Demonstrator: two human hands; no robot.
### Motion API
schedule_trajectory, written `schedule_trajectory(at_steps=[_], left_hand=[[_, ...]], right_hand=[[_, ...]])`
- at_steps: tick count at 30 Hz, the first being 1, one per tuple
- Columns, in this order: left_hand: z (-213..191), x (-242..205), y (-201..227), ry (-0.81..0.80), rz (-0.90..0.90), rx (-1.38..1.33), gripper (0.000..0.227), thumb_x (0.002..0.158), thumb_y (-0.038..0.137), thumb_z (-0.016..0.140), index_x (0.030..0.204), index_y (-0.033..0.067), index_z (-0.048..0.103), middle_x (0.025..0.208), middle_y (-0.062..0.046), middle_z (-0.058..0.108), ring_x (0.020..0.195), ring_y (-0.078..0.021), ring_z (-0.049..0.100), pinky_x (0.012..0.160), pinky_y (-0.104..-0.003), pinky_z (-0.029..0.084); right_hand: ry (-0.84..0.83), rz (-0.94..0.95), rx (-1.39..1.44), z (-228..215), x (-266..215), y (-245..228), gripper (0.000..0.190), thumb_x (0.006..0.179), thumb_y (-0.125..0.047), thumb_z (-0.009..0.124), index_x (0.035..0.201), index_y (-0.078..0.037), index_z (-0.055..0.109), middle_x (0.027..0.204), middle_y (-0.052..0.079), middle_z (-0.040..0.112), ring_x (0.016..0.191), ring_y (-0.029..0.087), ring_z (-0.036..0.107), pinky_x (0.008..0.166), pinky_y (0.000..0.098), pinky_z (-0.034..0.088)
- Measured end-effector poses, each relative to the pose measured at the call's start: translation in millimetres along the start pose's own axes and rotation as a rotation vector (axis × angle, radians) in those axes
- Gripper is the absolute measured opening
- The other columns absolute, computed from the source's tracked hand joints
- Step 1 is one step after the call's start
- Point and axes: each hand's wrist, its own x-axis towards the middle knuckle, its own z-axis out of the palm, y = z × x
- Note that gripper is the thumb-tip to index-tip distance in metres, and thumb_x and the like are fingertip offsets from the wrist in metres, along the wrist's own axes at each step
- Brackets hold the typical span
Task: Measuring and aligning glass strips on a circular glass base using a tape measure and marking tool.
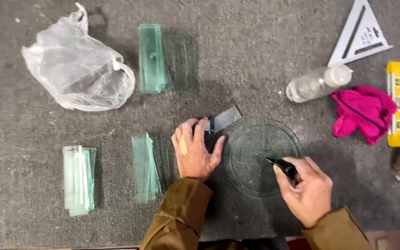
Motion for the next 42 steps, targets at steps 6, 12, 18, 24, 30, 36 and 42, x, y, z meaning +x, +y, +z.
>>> schedule_trajectory(at_steps=[6,12,18,24,30,36,42], left_hand=[[-1,0,0,0.003,0.008,0.003,0.068,0.105,0.068,0.058,0.142,0.0112,0.069,0.132,-0.014,0.057,0.119,-0.0316,0.054,0.105,-0.055,0.047],[1,0,-2,-0.042,-0.004,-0.002,0.073,0.106,0.07,0.053,0.145,0.0101,0.067,0.135,-0.016,0.059,0.122,-0.0313,0.054,0.105,-0.056,0.047],[4,-1,-1,-0.037,-0.021,0.022,0.07,0.105,0.07,0.058,0.145,0.0131,0.068,0.137,-0.015,0.058,0.122,-0.0304,0.055,0.106,-0.055,0.046],[8,-3,-3,-0.021,-0.01,0.055,0.071,0.104,0.072,0.058,0.145,0.0143,0.068,0.138,-0.014,0.058,0.123,-0.0314,0.055,0.108,-0.055,0.047],[1,-1,2,0.031,0.017,0.011,0.069,0.103,0.066,0.064,0.145,0.0116,0.069,0.135,-0.015,0.058,0.121,-0.0326,0.056,0.103,-0.053,0.048],[2,-1,0,0.009,0.015,0.011,0.074,0.104,0.07,0.057,0.146,0.0102,0.068,0.135,-0.017,0.058,0.122,-0.0324,0.055,0.104,-0.054,0.048],[-4,0,6,0.064,0.037,-0.003,0.066,0.103,0.063,0.067,0.143,0.0104,0.07,0.133,-0.016,0.058,0.118,-0.034,0.057,0.1,-0.053,0.048]], right_hand=[[-0.02,0.023,0.0,-2,0,-2,0.021,0.095,-0.029,0.084,0.111,-0.015,0.084,0.094,0.003,0.076,0.072,0.02,0.073,0.074,0.0348,0.058],[0.006,0.002,0.012,0,-1,0,0.018,0.096,-0.028,0.084,0.109,-0.016,0.085,0.086,0.001,0.073,0.059,0.015,0.061,0.068,0.0321,0.054],[0.043,0.01,0.049,-21,-2,-15,0.016,0.096,-0.023,0.086,0.11,-0.015,0.085,0.089,0.0,0.071,0.049,0.012,0.049,0.055,0.0285,0.047],[0.051,-0.008,0.046,-11,-5,-4,0.021,0.093,-0.025,0.087,0.111,-0.014,0.084,0.093,0.002,0.075,0.059,0.016,0.067,0.063,0.0315,0.055],[0.076,-0.045,0.059,-10,-3,-8,0.019,0.095,-0.023,0.085,0.111,-0.014,0.083,0.089,0.002,0.073,0.069,0.018,0.07,0.074,0.0331,0.058],[0.074,-0.047,0.057,-10,-3,-6,0.017,0.095,-0.025,0.083,0.11,-0.017,0.082,0.087,0.0,0.071,0.068,0.017,0.068,0.073,0.0335,0.056],[0.103,-0.065,0.048,-9,-6,-9,0.019,0.097,-0.024,0.083,0.113,-0.016,0.082,0.088,0.001,0.071,0.071,0.019,0.069,0.077,0.0347,0.057]])
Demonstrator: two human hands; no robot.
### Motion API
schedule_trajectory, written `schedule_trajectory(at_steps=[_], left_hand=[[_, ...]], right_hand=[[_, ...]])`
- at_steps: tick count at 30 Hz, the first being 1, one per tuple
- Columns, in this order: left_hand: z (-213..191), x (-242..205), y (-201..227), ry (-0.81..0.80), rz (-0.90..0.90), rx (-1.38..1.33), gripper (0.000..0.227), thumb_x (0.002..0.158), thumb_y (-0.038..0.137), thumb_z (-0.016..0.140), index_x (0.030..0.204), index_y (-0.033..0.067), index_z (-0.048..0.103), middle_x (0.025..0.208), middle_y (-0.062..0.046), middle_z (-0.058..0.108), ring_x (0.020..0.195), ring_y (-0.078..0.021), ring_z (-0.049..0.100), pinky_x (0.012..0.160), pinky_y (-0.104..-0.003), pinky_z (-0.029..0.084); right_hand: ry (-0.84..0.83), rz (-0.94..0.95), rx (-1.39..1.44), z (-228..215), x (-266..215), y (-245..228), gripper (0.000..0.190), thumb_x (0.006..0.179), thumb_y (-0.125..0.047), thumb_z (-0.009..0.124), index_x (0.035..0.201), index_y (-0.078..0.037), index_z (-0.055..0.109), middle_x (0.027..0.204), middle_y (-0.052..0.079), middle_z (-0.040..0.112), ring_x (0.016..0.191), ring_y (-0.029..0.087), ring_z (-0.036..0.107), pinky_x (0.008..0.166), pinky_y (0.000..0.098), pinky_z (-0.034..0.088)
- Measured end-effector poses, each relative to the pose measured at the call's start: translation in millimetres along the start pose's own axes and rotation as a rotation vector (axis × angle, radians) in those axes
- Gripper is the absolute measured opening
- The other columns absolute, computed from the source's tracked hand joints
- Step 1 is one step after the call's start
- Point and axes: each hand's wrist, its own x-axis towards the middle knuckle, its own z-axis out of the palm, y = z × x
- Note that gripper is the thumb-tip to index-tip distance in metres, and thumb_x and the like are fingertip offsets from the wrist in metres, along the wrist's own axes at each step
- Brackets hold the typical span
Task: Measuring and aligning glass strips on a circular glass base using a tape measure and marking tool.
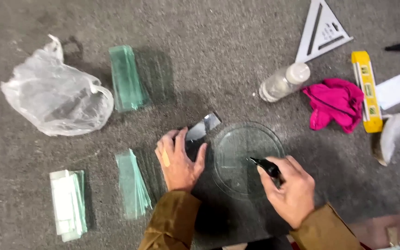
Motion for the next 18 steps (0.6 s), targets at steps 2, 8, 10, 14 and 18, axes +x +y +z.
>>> schedule_trajectory(at_steps=[2,8,10,14,18], left_hand=[[2,5,-8,0.005,0.002,0.009,0.067,0.103,0.064,0.066,0.143,0.0102,0.07,0.133,-0.016,0.058,0.118,-0.0338,0.056,0.101,-0.053,0.048],[5,0,-10,-0.01,-0.015,-0.034,0.07,0.102,0.064,0.067,0.146,0.0098,0.068,0.137,-0.017,0.056,0.123,-0.0351,0.056,0.107,-0.056,0.049],[3,-7,-7,-0.068,-0.048,-0.051,0.074,0.102,0.069,0.063,0.149,0.0118,0.066,0.14,-0.015,0.055,0.125,-0.0319,0.055,0.109,-0.056,0.049],[-19,-2,5,-0.17,-0.166,-0.259,0.081,0.098,0.068,0.065,0.158,0.0146,0.058,0.149,-0.017,0.053,0.138,-0.0348,0.051,0.114,-0.063,0.046],[-35,-38,20,-0.235,-0.314,-0.243,0.075,0.101,0.061,0.062,0.162,0.0204,0.052,0.162,-0.015,0.048,0.15,-0.0323,0.049,0.105,-0.067,0.062]], right_hand=[[0.004,-0.02,0.048,16,3,8,0.02,0.097,-0.024,0.083,0.113,-0.013,0.082,0.088,0.002,0.073,0.071,0.018,0.07,0.076,0.0343,0.059],[0.031,0.052,-0.003,-17,0,3,0.025,0.095,-0.029,0.085,0.116,-0.015,0.084,0.098,0.005,0.079,0.082,0.022,0.074,0.079,0.0361,0.057],[0.057,0.077,0.014,-34,-8,4,0.024,0.095,-0.025,0.087,0.115,-0.011,0.084,0.097,0.006,0.079,0.077,0.02,0.071,0.075,0.035,0.056],[0.066,0.131,0.063,-42,-14,16,0.017,0.094,-0.024,0.086,0.108,-0.014,0.084,0.098,0.002,0.081,0.078,0.017,0.07,0.078,0.0331,0.054],[0.057,0.137,0.08,-35,-24,20,0.022,0.092,-0.028,0.087,0.109,-0.015,0.084,0.099,0.002,0.083,0.085,0.02,0.073,0.084,0.0356,0.057]])
